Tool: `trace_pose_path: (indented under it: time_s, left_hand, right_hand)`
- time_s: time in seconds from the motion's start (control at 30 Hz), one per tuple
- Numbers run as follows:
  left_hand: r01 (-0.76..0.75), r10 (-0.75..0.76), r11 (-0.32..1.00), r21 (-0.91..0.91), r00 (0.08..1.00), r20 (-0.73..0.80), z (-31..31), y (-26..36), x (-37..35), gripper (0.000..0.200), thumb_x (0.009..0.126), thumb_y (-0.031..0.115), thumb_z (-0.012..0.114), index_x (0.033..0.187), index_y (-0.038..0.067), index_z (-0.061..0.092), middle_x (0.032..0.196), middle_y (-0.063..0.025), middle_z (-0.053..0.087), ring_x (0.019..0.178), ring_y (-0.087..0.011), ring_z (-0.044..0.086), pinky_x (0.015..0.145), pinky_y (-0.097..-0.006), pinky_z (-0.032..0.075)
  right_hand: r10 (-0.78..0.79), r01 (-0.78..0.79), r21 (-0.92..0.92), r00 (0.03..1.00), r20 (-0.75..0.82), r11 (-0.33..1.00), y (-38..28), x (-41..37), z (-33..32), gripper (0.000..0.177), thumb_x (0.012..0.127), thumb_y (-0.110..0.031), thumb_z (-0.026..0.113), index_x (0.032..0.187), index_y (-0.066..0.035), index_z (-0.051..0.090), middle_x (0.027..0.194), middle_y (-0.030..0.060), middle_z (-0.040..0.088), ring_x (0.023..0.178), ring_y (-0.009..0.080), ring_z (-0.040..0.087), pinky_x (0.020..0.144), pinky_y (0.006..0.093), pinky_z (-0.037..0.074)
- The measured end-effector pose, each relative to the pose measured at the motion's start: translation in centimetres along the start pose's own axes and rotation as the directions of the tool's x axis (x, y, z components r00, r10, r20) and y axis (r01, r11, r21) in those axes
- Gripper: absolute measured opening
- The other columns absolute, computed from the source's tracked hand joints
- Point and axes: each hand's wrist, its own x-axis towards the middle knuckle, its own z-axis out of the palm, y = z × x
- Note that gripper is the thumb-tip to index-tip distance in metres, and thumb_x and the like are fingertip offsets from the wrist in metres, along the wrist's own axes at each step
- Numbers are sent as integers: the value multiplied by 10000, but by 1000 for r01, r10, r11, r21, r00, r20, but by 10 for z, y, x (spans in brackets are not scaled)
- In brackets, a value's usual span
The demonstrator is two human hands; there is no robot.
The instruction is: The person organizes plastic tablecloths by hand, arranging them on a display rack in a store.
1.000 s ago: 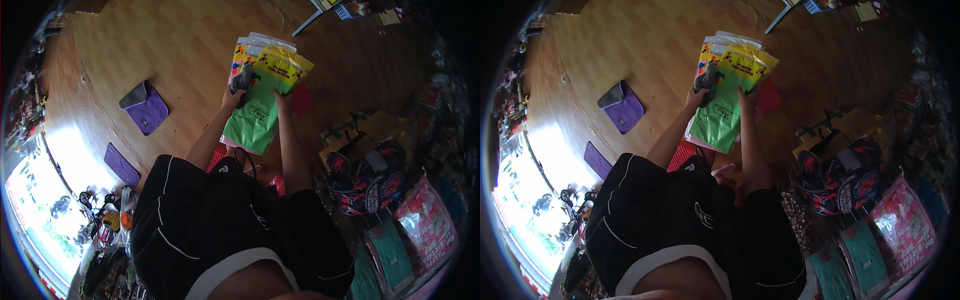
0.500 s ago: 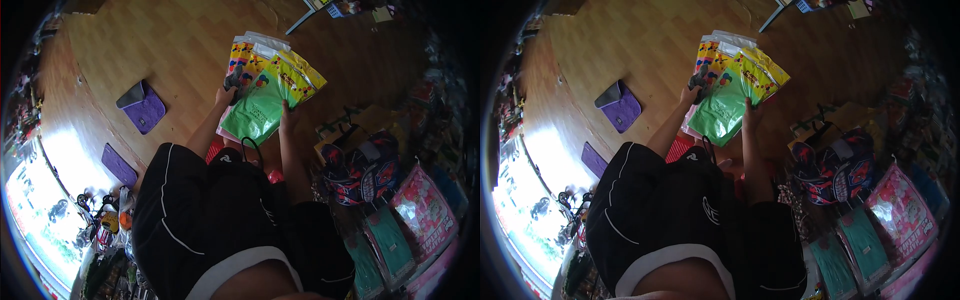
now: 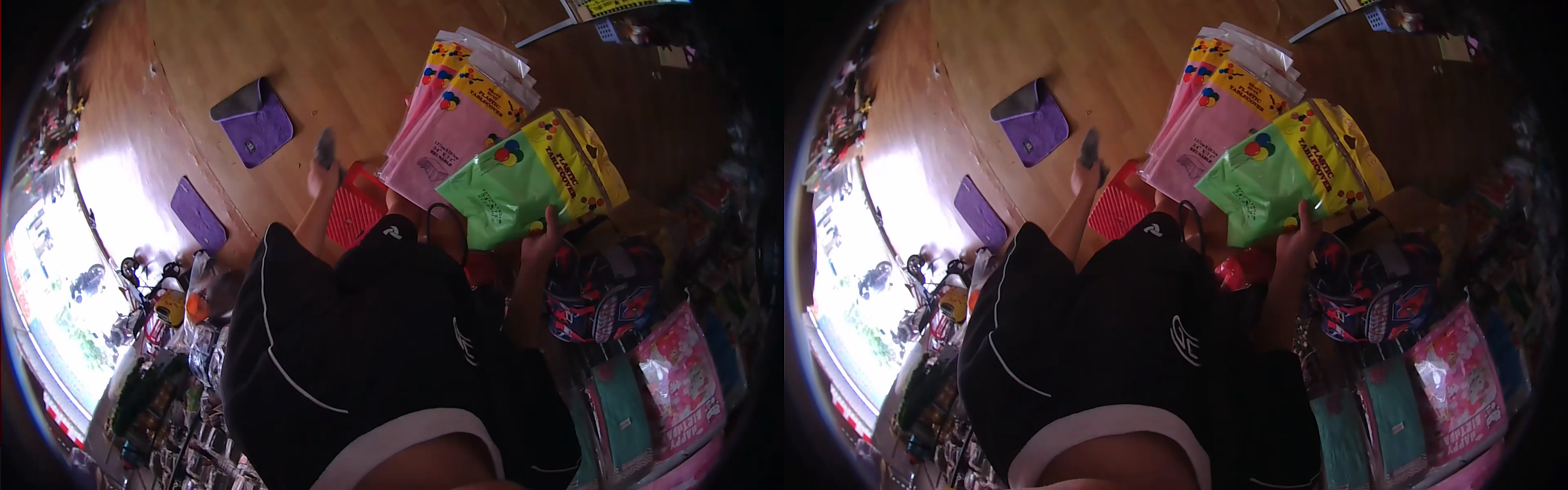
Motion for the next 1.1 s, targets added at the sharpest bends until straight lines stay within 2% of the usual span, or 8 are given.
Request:
trace_pose_path:
  time_s: [0.37,0.47,0.6,0.83,0.93,1.03,1.07,1.1]
  left_hand:
    - [301,-452,833,465,855,257,39,-120,-72,724,660,543,562,1195,78,413,1188,-186,444,1117,-319,419,908,-406,346]
    - [22,-32,996,85,994,109,59,-87,-54,621,742,471,532,1190,58,412,1186,-199,432,1095,-340,422,910,-399,341]
    - [-601,595,761,-244,797,-104,40,46,-32,328,809,308,478,991,45,551,989,-162,557,938,-328,515,805,-380,412]
    - [-693,824,522,-497,560,84,82,208,-28,343,768,281,560,1000,28,555,930,-155,583,873,-277,569,761,-347,443]
    - [-577,698,684,-446,696,169,94,229,-27,349,770,278,557,991,9,548,920,-166,577,836,-285,563,744,-360,434]
    - [-613,725,650,-449,677,127,103,238,-18,331,775,264,549,989,12,550,879,-165,579,836,-284,554,752,-361,429]
    - [-664,761,608,-435,643,82,102,244,-19,308,754,234,571,996,43,556,916,-139,572,894,-267,529,791,-368,405]
    - [-667,766,605,-435,636,92,102,250,-19,308,754,234,571,996,43,556,916,-139,572,894,-267,529,791,-368,405]
  right_hand:
    - [320,-299,-128,923,211,946,59,54,15,373,799,-188,577,1115,-17,476,1056,57,533,950,171,521,790,300,428]
    - [83,55,-483,962,262,874,122,100,1,375,759,-172,630,1071,-5,507,996,45,553,877,132,519,731,264,407]
    - [97,37,-757,987,132,652,136,117,11,343,757,-194,627,1003,22,525,937,73,563,814,151,528,726,292,404]
    - [-268,331,-568,943,194,753,132,88,16,331,772,-243,608,959,23,542,873,92,577,780,151,532,689,295,411]
    - [37,-25,-729,999,1,684,74,35,47,348,782,-261,595,977,22,542,887,106,577,795,168,530,707,304,407]
    - [143,-190,-833,981,-135,520,50,2,25,332,791,-207,590,1018,26,523,931,172,551,849,256,537,731,367,399]
    - [-121,309,-935,949,290,177,69,10,-26,338,799,-200,579,1043,22,505,963,162,539,880,249,526,747,366,393]
    - [-180,659,-701,681,710,-273,78,11,-56,345,807,-193,568,1068,18,487,996,153,527,911,243,516,764,365,388]
